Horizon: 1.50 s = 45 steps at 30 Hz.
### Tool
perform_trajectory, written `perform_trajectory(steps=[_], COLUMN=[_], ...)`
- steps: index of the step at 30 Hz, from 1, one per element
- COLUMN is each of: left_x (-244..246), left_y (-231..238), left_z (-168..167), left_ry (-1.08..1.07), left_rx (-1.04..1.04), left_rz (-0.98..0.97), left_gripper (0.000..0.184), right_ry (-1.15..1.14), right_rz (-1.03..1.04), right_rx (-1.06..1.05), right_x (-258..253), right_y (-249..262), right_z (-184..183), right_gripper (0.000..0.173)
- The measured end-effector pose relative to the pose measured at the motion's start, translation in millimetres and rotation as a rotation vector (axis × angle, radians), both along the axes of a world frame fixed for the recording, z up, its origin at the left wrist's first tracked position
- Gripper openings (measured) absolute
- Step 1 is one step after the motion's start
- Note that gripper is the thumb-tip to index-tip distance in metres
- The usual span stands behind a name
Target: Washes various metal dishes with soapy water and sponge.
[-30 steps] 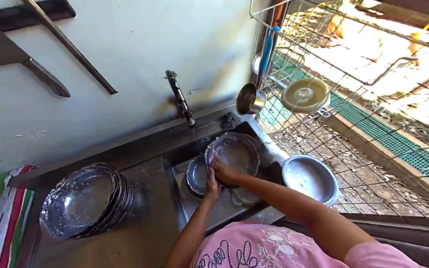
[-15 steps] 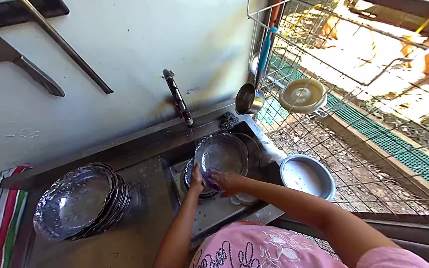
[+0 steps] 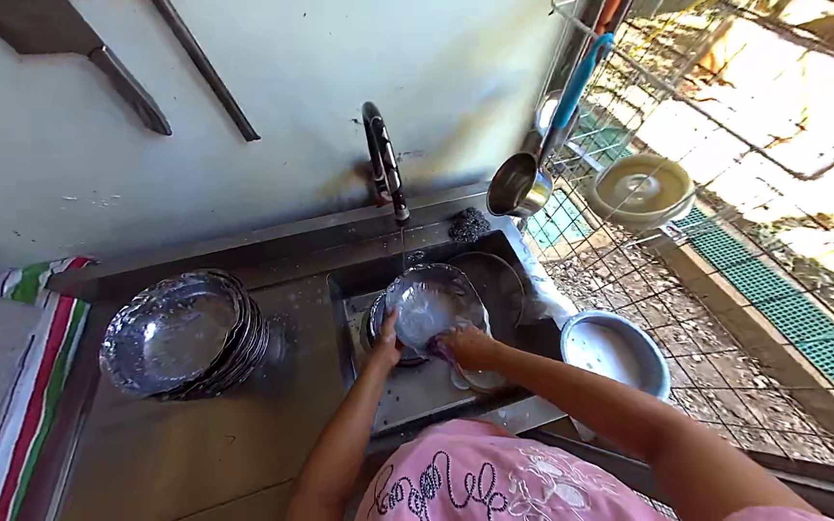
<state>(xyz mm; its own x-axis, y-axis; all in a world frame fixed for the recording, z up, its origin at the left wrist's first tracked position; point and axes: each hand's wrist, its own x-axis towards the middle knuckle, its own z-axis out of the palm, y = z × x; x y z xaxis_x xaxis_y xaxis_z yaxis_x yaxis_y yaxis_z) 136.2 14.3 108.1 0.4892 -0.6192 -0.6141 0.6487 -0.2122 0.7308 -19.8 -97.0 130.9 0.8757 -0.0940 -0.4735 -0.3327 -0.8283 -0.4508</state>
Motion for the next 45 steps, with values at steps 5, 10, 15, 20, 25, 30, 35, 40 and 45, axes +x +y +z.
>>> perform_trajectory(steps=[5, 10, 15, 20, 25, 30, 35, 40, 45], left_x=[-41, -4, -46, -12, -21, -18, 38, 43, 30], left_y=[-9, 21, 0, 4, 17, -7, 3, 11, 19], left_z=[-4, -1, 4, 5, 3, 3, 9, -3, 39], left_ry=[-0.121, -0.195, -0.044, -0.079, -0.057, -0.052, 0.009, -0.150, -0.416], left_rx=[-0.038, 0.058, -0.055, -0.018, 0.009, -0.046, -0.045, -0.114, -0.003], left_rz=[0.221, 0.108, -0.017, 0.149, 0.041, 0.004, -0.274, -0.036, -0.259], left_gripper=[0.050, 0.054, 0.054, 0.056, 0.054, 0.046, 0.066, 0.043, 0.040], right_ry=[-0.158, -0.100, -0.396, -0.154, -0.174, -0.272, -0.343, -0.707, -0.879], right_rz=[-0.215, -0.135, -0.355, -0.010, -0.208, -0.168, -0.177, -0.901, -1.009], right_rx=[0.160, -0.088, -0.018, 0.219, -0.129, 0.304, 0.630, 1.080, 0.642], right_x=[36, -4, 38, 25, 15, 41, 19, 8, 5], right_y=[31, -19, -12, 3, -37, 6, -1, -50, -100], right_z=[13, -1, -27, -7, -15, -7, 31, 53, 41], right_gripper=[0.052, 0.051, 0.059, 0.052, 0.059, 0.085, 0.045, 0.057, 0.039])
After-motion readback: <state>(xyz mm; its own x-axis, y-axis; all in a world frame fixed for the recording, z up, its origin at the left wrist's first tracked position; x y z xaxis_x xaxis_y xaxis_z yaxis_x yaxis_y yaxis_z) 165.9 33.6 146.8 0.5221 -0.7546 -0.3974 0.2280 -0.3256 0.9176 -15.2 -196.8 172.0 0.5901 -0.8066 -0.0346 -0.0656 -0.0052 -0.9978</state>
